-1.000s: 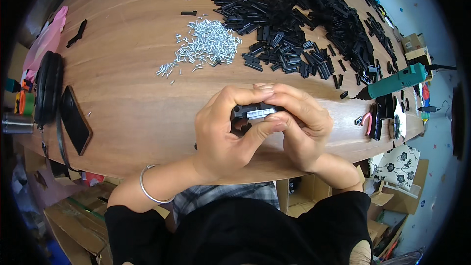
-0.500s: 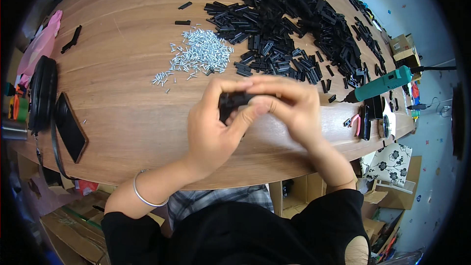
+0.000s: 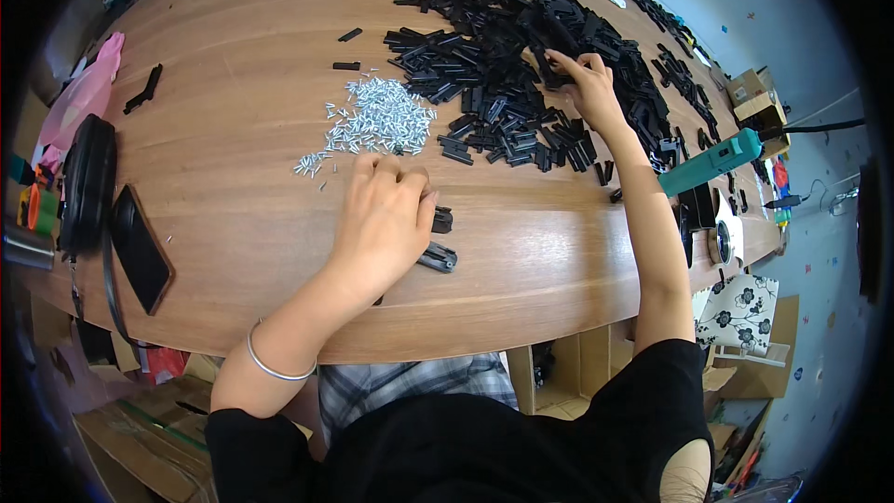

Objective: The person assembles black plastic L-shaped hardware components on a wooden table. They pick up parts, insert small metal pins, and use a green glue gun to apply adhesive to the joints. The person handles the components one by one, arranging them on the table as they work.

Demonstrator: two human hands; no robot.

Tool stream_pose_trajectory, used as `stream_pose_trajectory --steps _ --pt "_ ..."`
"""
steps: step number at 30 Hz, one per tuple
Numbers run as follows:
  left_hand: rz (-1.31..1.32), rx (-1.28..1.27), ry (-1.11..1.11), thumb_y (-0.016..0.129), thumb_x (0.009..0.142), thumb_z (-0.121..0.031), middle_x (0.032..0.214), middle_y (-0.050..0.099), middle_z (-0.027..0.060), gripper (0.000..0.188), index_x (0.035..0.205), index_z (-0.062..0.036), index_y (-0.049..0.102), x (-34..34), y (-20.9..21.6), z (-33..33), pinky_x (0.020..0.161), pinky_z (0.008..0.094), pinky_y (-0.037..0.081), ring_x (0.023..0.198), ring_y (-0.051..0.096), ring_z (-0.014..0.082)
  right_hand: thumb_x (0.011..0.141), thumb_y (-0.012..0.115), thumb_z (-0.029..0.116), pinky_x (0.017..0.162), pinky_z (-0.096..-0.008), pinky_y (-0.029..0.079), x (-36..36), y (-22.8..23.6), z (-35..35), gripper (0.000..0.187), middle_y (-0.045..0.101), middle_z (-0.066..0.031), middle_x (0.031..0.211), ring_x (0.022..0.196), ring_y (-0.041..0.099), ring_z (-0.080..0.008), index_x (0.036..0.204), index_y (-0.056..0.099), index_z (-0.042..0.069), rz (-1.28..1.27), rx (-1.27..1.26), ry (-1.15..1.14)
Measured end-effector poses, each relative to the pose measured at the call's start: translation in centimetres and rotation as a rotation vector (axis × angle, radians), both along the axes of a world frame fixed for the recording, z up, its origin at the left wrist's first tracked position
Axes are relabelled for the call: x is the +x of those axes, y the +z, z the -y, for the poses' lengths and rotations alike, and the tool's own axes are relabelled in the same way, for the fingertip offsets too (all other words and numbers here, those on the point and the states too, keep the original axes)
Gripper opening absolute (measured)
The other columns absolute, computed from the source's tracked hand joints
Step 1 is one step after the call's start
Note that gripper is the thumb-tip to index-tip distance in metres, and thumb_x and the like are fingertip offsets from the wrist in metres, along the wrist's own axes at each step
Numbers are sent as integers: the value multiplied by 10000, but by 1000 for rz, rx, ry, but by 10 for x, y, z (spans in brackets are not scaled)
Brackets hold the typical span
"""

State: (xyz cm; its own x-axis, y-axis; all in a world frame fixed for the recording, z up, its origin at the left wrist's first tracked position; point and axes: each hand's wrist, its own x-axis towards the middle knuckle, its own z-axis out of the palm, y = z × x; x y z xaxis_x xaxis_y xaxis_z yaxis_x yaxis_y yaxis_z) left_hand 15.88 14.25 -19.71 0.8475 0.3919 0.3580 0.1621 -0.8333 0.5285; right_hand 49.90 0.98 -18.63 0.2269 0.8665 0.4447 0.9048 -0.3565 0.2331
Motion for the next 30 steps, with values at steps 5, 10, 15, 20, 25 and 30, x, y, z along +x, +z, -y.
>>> stream_pose_trajectory --steps 5,10,15,20,25,30 --pt "251 -190 -114 637 819 -165 1115 540 155 368 1132 -17 510 6 14 8 877 365 422 1013 520 287 776 686 41 703 -265 511 -68 28 0 531 619 -99 936 807 598 -136 1253 470 129 -1002 556 79" --pt "426 -942 -337 538 910 -185 1138 538 161 477 1294 -16 313 8 8 31 797 282 467 916 582 187 722 747 69 768 -262 537 -206 32 4 413 579 -79 1006 901 615 -145 1065 521 28 -1241 354 544" --pt "370 -1369 -295 403 956 -140 1029 575 169 345 1265 -21 306 5 14 16 764 291 463 850 593 183 828 645 114 719 -257 520 -143 37 26 187 686 -67 900 789 649 -122 996 660 33 -1209 378 -71" --pt "277 -1743 -308 404 945 -127 1005 577 192 311 1235 -44 330 2 27 12 728 301 479 835 596 204 705 750 190 636 -289 495 -46 7 72 262 668 -91 773 675 633 -186 914 677 50 -415 243 -545" --pt "231 -1811 -365 410 948 -143 996 584 196 303 1221 -65 306 2 27 8 738 287 480 878 605 208 624 809 173 594 -267 481 -12 -2 88 305 653 -66 715 609 590 -128 875 689 48 -837 207 -653" --pt "261 -1800 -310 436 944 -141 977 597 173 276 1195 -58 358 2 34 13 728 285 489 893 609 203 724 730 80 599 -225 469 -61 26 63 215 658 -57 754 655 590 -93 916 677 -2 -948 431 -391"
